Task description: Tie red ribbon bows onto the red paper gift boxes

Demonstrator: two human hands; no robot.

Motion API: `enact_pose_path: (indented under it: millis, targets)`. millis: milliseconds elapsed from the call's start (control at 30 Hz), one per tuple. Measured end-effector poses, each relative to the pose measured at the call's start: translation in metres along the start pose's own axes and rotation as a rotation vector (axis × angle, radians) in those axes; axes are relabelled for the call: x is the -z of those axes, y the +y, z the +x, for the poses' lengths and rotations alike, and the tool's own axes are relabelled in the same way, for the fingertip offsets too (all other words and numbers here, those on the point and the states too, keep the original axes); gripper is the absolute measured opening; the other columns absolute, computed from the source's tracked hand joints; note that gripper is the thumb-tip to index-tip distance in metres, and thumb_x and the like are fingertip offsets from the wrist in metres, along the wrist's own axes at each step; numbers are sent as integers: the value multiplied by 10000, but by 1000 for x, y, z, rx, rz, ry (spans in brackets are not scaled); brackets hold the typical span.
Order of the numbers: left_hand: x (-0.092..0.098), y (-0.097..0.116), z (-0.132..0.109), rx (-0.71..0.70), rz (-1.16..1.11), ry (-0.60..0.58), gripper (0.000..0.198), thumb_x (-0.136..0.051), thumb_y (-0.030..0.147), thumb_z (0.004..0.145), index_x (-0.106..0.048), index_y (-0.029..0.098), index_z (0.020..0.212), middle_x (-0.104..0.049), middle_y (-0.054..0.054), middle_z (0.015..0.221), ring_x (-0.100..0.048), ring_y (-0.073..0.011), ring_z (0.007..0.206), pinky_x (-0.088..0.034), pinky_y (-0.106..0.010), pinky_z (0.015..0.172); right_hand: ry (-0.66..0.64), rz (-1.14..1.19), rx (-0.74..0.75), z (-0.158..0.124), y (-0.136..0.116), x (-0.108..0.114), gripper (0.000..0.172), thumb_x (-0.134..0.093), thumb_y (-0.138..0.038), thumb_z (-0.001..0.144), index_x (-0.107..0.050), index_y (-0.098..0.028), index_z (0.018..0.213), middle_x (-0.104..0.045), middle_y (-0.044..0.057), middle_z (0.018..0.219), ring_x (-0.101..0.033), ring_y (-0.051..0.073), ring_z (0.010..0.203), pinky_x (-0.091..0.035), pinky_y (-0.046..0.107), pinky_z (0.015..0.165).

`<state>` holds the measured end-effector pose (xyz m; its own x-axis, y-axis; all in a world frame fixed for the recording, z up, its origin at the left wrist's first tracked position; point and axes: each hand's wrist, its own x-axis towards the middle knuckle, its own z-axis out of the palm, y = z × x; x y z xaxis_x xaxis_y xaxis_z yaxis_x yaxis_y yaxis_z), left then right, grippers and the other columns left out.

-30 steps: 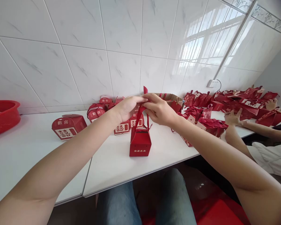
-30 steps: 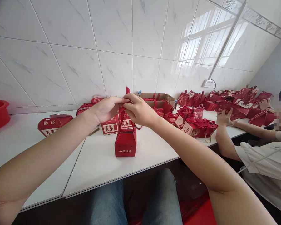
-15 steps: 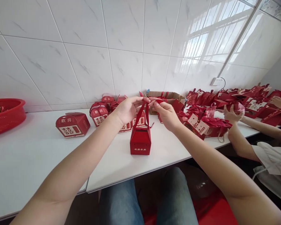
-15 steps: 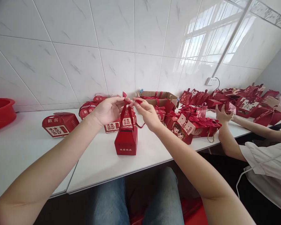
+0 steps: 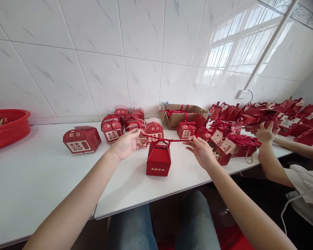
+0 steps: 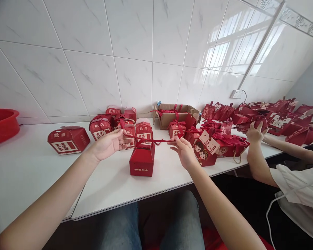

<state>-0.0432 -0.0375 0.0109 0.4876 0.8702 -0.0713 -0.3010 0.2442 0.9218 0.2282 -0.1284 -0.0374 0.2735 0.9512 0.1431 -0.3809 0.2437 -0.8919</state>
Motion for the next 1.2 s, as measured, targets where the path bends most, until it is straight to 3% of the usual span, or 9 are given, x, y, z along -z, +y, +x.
enact_pose_path:
  millis: [267, 433, 533, 633, 733, 867, 1067, 1200]
  targets:
    - [31, -15, 0, 86, 5, 33, 185, -518, 188, 880, -640, 121, 1002, -704, -129, 1000, -690, -257, 916, -567, -307, 706, 81, -65, -99, -7, 21, 30, 332, -800, -476, 598, -647, -191, 672, -574, 5, 798, -591, 156, 809, -419, 248, 690]
    - [40, -25, -1, 122, -16, 36, 93, -534, 178, 847, -620, 145, 849, -697, -101, 991, -677, -263, 947, -541, -300, 705, 47, -147, -142, -12, 34, 40, 353, -768, -500, 626, -630, -179, 679, -592, 26, 774, -594, 179, 813, -410, 273, 711]
    - [31, -34, -5, 34, 64, -17, 148, -538, 291, 856, -609, 160, 851, -679, -86, 954, -666, -240, 891, -510, -293, 676, 30, -113, -122, -13, 40, 32, 389, -738, -532, 639, -569, -182, 647, -569, 23, 795, -595, 186, 775, -412, 287, 674]
    - [14, -45, -8, -175, 269, -85, 239, -570, 366, 836, -606, 194, 998, -622, -77, 1118, -589, -226, 1038, -475, -270, 710, -26, -106, -53, -10, 43, 11, 377, -698, -537, 681, -545, -192, 690, -535, 13, 811, -547, 151, 711, -397, 276, 623]
    - [0, -56, -9, -296, 451, -100, 276, -619, 230, 759, -546, 218, 1025, -561, -58, 1216, -449, -232, 1239, -454, -285, 831, -68, -171, 32, -4, 46, -13, 328, -725, -451, 680, -517, -200, 714, -486, -17, 769, -459, 105, 639, -371, 253, 585]
    - [-9, -66, -6, -364, 541, -31, 205, -543, 158, 725, -429, 214, 885, -548, -64, 1168, -480, -230, 1181, -466, -321, 814, -81, -199, 33, 2, 52, -35, 331, -726, -444, 659, -519, -203, 753, -496, -24, 796, -398, 78, 568, -344, 250, 532]
    - [-10, -54, -8, -440, 807, -101, 248, -569, 264, 738, -339, 220, 821, -530, -65, 1062, -482, -228, 1137, -389, -378, 941, -127, -201, 52, -1, 54, -40, 307, -685, -458, 718, -513, -209, 765, -534, -15, 834, -395, 79, 577, -369, 257, 547]
    - [-18, -40, -4, -427, 1168, -109, 354, -621, 270, 664, -316, 230, 840, -512, -48, 961, -532, -249, 981, -427, -380, 824, -170, -260, 41, -4, 51, -38, 314, -698, -461, 717, -527, -216, 813, -535, -11, 827, -445, 100, 636, -409, 263, 590]
